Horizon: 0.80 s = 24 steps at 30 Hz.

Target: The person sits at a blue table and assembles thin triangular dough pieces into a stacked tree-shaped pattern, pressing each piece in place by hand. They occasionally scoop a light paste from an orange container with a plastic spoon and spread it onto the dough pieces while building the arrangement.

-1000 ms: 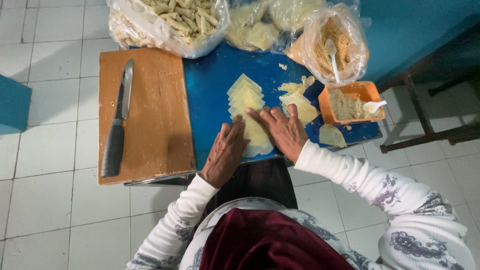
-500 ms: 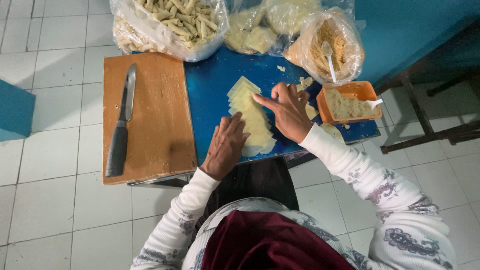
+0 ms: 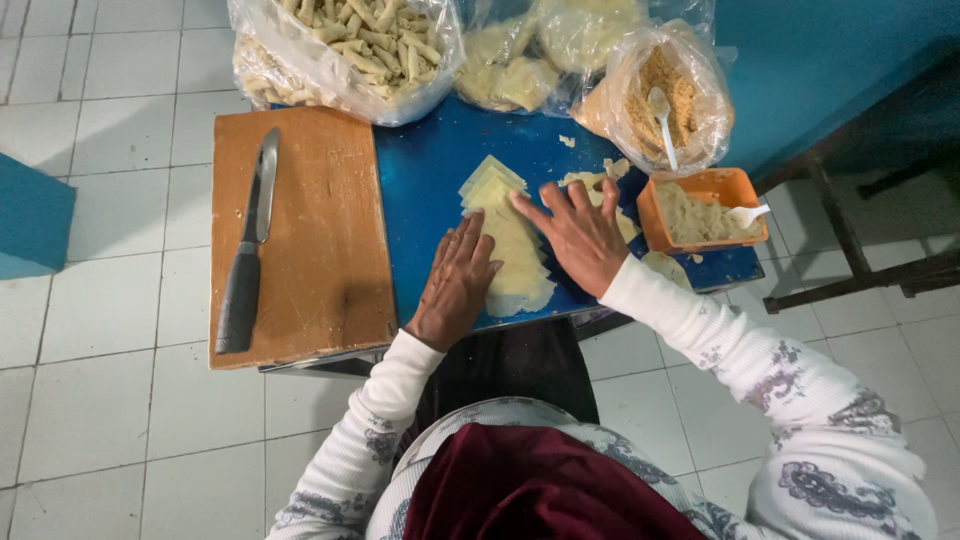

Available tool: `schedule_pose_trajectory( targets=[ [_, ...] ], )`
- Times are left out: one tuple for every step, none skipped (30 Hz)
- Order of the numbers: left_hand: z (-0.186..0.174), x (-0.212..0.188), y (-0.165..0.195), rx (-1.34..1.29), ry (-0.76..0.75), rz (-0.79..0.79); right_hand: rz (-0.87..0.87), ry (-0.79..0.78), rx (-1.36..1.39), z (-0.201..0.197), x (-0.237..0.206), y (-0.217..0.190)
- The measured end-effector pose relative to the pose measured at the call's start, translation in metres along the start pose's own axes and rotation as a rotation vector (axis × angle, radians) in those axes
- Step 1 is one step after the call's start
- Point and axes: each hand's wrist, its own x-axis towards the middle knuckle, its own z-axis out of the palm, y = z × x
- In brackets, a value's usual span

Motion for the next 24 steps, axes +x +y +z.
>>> schedule_pose_trajectory(
  targets=[
    [-0.001,-0.001,-0.001,0.007,-0.002,-0.007,-0.023,0.001,0.003,-0.002,-0.003,-0.004],
    [-0.002,-0.003,-0.002,0.009,-0.002,-0.009,-0.043,-0.001,0.008,-0.003,-0.007,-0.009],
    [-0.003,-0.004,-0.002,0.009,-0.003,-0.012,-0.064,-0.006,0.013,-0.004,-0.010,-0.014],
    [-0.003,-0.006,-0.001,0.007,-0.006,-0.013,-0.060,-0.030,0.015,-0.003,-0.009,-0.018],
    [-0.003,-0.005,-0.001,0.014,-0.010,-0.009,-0.056,-0.052,0.015,-0.002,-0.007,-0.022],
    [-0.003,-0.006,0.000,0.021,-0.011,-0.007,-0.055,-0.074,0.015,0.000,-0.005,-0.023],
    [-0.004,-0.006,0.001,0.030,-0.010,-0.008,-0.053,-0.068,0.007,0.002,-0.003,-0.022],
    [-0.005,-0.005,0.001,0.036,-0.009,-0.009,-0.051,-0.059,-0.001,0.003,-0.001,-0.020],
    [-0.006,-0.005,0.003,0.042,-0.010,-0.010,-0.048,-0.051,-0.007,0.005,0.002,-0.018],
    [-0.008,-0.006,0.004,0.046,-0.014,-0.009,-0.038,-0.065,0.014,0.007,0.003,-0.016],
    [-0.009,-0.006,0.005,0.052,-0.014,-0.012,-0.027,-0.080,0.033,0.008,0.005,-0.013],
    [-0.009,-0.006,0.006,0.056,-0.012,-0.014,-0.016,-0.095,0.051,0.009,0.006,-0.011],
    [-0.010,-0.006,0.007,0.060,-0.013,-0.018,-0.013,-0.099,0.002,0.010,0.008,-0.010],
    [-0.010,-0.006,0.007,0.061,-0.006,-0.012,-0.009,-0.104,-0.047,0.011,0.009,-0.010],
    [-0.010,-0.007,0.008,0.061,0.003,-0.007,-0.007,-0.109,-0.097,0.011,0.009,-0.010],
    [-0.010,-0.007,0.008,0.064,0.014,-0.001,-0.010,-0.122,-0.114,0.011,0.010,-0.010],
    [-0.010,-0.007,0.008,0.071,0.018,0.002,-0.011,-0.133,-0.133,0.011,0.012,-0.010],
    [-0.009,-0.007,0.008,0.077,0.023,0.003,-0.013,-0.145,-0.153,0.010,0.013,-0.009],
    [-0.009,-0.007,0.008,0.082,0.026,0.004,-0.022,-0.133,-0.167,0.008,0.014,-0.008],
    [-0.008,-0.007,0.009,0.090,0.030,0.008,-0.030,-0.121,-0.181,0.006,0.016,-0.006],
    [-0.008,-0.006,0.009,0.100,0.033,0.014,-0.037,-0.107,-0.194,0.004,0.018,-0.004],
    [-0.008,-0.005,0.008,0.111,0.038,0.021,0.001,-0.077,-0.165,0.002,0.021,-0.001],
    [-0.009,-0.004,0.008,0.105,0.038,0.022,0.040,-0.047,-0.138,-0.001,0.024,0.005],
    [-0.009,-0.001,0.007,0.098,0.038,0.023,0.078,-0.018,-0.111,-0.004,0.027,0.010]
  ],
)
